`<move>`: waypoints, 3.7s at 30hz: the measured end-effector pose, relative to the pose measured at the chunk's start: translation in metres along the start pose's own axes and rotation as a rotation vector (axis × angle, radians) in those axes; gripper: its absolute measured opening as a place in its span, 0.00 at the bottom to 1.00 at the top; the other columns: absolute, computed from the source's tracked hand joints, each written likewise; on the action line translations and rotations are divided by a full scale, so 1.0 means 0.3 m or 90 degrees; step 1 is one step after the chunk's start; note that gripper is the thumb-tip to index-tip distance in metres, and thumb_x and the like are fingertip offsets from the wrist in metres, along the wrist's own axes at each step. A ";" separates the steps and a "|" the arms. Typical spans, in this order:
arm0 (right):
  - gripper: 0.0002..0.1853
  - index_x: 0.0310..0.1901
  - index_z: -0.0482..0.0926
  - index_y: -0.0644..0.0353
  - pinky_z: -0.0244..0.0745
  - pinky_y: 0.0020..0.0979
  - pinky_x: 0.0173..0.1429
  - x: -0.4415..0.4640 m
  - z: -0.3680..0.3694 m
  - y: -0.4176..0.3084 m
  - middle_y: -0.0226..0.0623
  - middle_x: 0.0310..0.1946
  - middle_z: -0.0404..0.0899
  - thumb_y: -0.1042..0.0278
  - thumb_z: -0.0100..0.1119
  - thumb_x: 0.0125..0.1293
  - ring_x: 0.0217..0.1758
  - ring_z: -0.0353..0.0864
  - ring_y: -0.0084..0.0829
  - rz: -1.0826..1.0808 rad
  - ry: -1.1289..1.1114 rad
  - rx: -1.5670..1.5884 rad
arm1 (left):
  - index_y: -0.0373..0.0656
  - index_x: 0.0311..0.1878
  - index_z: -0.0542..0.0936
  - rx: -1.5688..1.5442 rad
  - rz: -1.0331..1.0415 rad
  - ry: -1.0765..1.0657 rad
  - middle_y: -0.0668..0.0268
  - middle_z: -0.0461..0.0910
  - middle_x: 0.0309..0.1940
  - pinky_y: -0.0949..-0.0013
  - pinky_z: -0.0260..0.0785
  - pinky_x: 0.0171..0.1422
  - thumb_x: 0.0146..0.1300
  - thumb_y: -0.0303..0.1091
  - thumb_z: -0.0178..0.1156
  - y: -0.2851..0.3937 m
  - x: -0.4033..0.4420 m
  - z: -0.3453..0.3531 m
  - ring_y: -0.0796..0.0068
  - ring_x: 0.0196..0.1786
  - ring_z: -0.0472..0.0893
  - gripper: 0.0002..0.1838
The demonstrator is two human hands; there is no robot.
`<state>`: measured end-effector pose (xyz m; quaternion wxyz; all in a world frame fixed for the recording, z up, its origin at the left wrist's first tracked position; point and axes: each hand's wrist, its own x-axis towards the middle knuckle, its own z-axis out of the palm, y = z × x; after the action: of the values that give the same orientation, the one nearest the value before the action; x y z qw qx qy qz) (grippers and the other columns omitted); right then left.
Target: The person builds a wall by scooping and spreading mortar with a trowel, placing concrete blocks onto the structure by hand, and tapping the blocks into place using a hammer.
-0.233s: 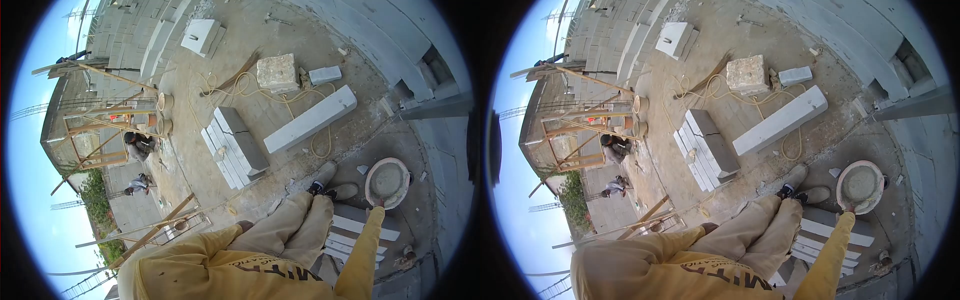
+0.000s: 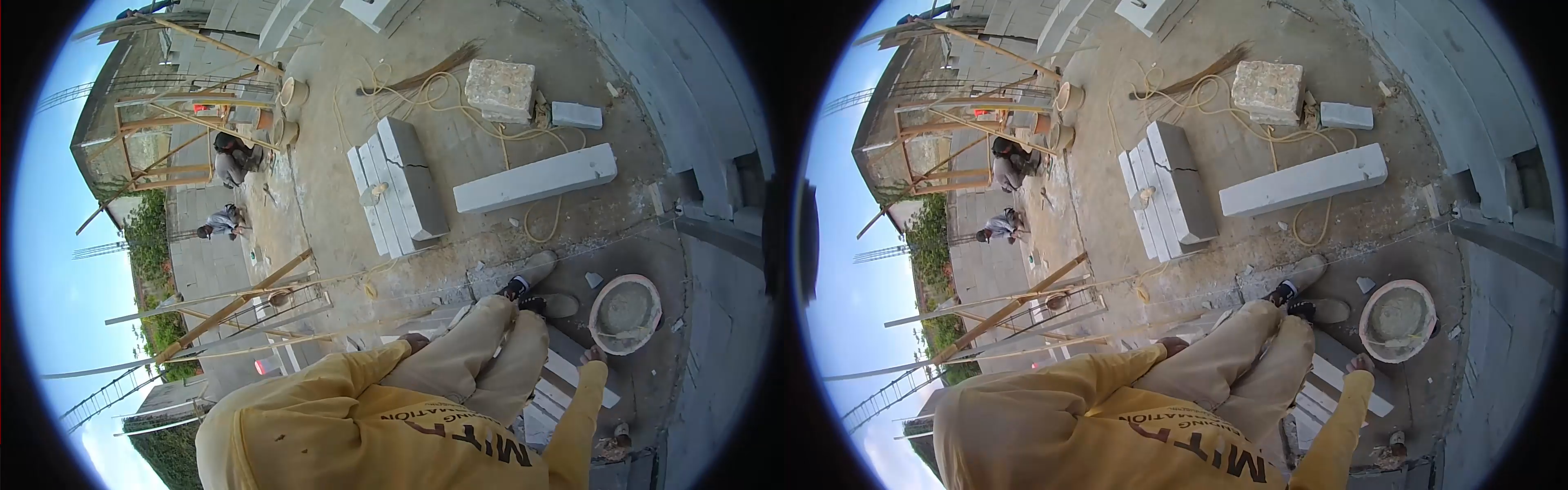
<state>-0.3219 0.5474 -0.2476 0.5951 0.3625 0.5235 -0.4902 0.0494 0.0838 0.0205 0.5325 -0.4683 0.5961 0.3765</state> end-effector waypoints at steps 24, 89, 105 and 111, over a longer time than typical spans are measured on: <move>0.12 0.42 0.77 0.57 0.70 0.39 0.32 -0.473 0.065 0.495 0.33 0.28 0.75 0.57 0.49 0.69 0.28 0.72 0.34 0.221 0.290 0.031 | 0.59 0.72 0.61 -0.184 -0.324 0.672 0.43 0.68 0.63 0.50 0.64 0.66 0.48 0.60 0.68 -0.438 0.729 -1.153 0.47 0.64 0.70 0.48; 0.26 0.66 0.64 0.45 0.60 0.46 0.71 0.234 -0.124 -0.167 0.42 0.68 0.65 0.50 0.48 0.68 0.70 0.66 0.43 0.289 0.154 -1.216 | 0.45 0.56 0.77 0.314 0.242 0.052 0.60 0.73 0.61 0.54 0.54 0.71 0.51 0.57 0.62 0.791 0.217 0.049 0.59 0.65 0.70 0.33; 0.20 0.40 0.74 0.55 0.59 0.30 0.17 0.218 -0.015 -0.179 0.26 0.17 0.69 0.57 0.73 0.53 0.14 0.63 0.21 0.030 0.389 -0.203 | 0.46 0.48 0.80 0.454 0.184 -0.005 0.57 0.79 0.51 0.54 0.58 0.67 0.54 0.59 0.60 0.905 0.203 0.120 0.57 0.59 0.74 0.28; 0.20 0.48 0.74 0.53 0.61 0.26 0.21 0.119 0.022 -0.113 0.23 0.20 0.69 0.62 0.72 0.56 0.19 0.65 0.19 -0.046 0.248 0.111 | 0.44 0.44 0.80 0.433 0.216 0.022 0.55 0.80 0.48 0.55 0.60 0.66 0.54 0.58 0.62 0.887 0.207 0.114 0.56 0.58 0.75 0.26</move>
<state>-0.3540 0.5253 -0.2784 0.4308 0.4815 0.5970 -0.4755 -0.1959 0.1805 -0.0592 0.5773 -0.1657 0.7652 0.2319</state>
